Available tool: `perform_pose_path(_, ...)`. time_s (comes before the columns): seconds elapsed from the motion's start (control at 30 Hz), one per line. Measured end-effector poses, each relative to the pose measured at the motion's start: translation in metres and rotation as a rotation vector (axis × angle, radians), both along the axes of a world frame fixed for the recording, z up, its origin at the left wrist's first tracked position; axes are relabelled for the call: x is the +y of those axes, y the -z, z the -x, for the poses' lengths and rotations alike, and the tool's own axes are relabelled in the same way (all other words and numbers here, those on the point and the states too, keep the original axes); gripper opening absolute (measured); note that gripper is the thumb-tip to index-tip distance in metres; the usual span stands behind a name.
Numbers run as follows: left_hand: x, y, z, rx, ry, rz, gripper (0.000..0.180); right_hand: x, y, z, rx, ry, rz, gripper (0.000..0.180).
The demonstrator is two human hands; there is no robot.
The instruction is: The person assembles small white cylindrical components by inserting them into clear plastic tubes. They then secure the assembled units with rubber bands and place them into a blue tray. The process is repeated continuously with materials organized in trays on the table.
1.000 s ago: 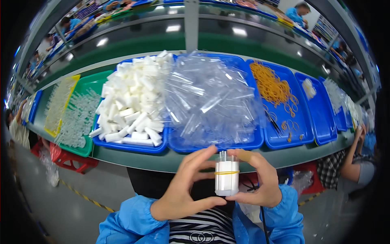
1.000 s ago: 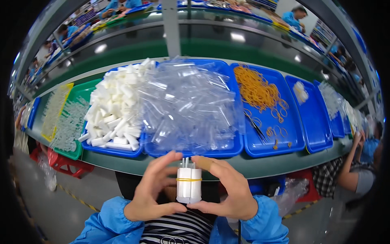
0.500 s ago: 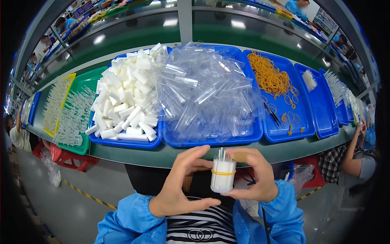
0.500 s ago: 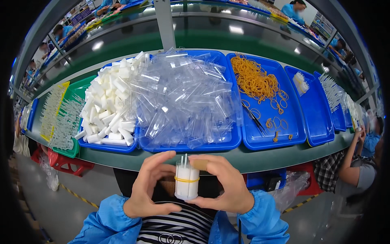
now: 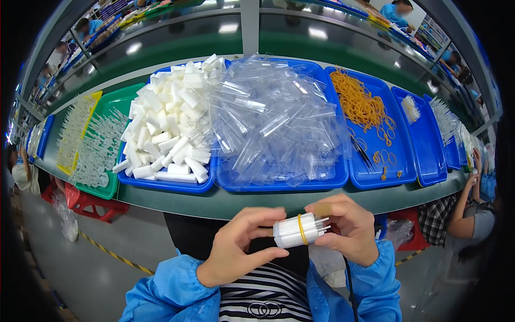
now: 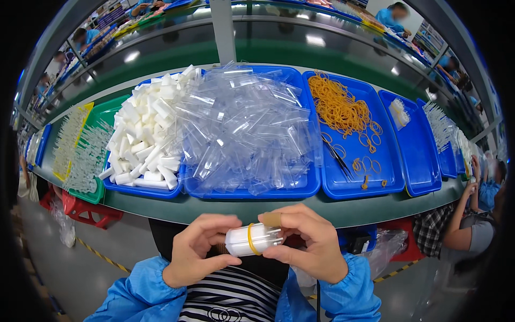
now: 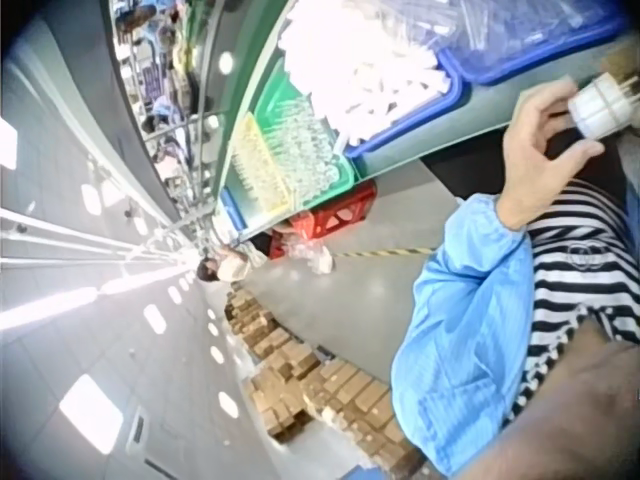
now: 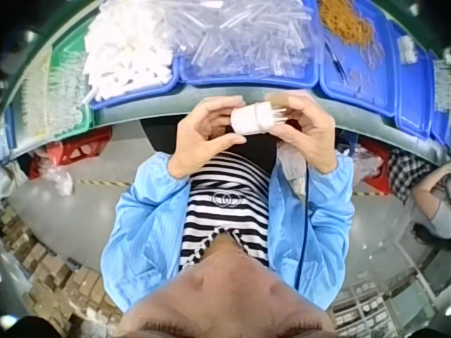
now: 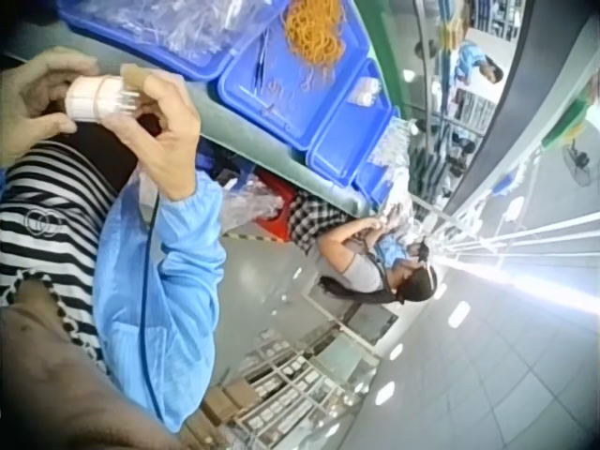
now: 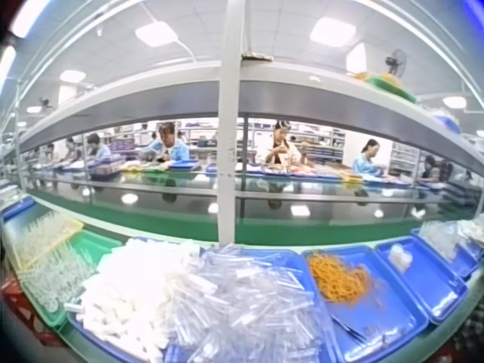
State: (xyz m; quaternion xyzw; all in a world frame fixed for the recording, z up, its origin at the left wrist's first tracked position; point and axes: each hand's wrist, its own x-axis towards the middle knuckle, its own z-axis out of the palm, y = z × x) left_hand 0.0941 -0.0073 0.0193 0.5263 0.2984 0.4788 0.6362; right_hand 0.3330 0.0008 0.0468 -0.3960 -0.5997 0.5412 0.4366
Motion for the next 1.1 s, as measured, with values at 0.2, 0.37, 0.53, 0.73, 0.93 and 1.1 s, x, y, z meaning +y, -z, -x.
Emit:
perform_pose_path(0.2, -0.005, -0.005, 0.007, 0.463, -0.157, -0.391, 0.048, 0.004, 0.002, 0.005, -0.049, -0.004, -0.03, 0.049)
perform_pose_path(0.37, 0.0, 0.004, -0.006, 0.147, -0.113, -0.051, 0.049, 0.003, 0.004, -0.001, -0.109, 0.054, -0.028, 0.053)
perform_pose_path(0.53, 0.008, -0.006, -0.013, 0.162, -0.14, -0.165, 0.073, 0.027, -0.03, -0.04, -0.345, 0.246, -0.332, 0.049)
perform_pose_path(0.73, 0.013, -0.008, -0.01, 0.411, -0.003, -0.19, 0.018, 0.095, -0.042, -0.231, -1.034, 1.124, -0.699, 0.045)
perform_pose_path(0.93, 0.011, 0.003, -0.004, 0.407, 0.037, -0.072, 0.025, 0.137, -0.007, -0.311, -1.062, 0.915, -0.176, 0.052)
perform_pose_path(1.1, 0.014, 0.01, 0.016, 0.339, 0.033, -0.205, 0.027, 0.155, 0.019, -0.341, -1.021, 0.769, -0.297, 0.056)
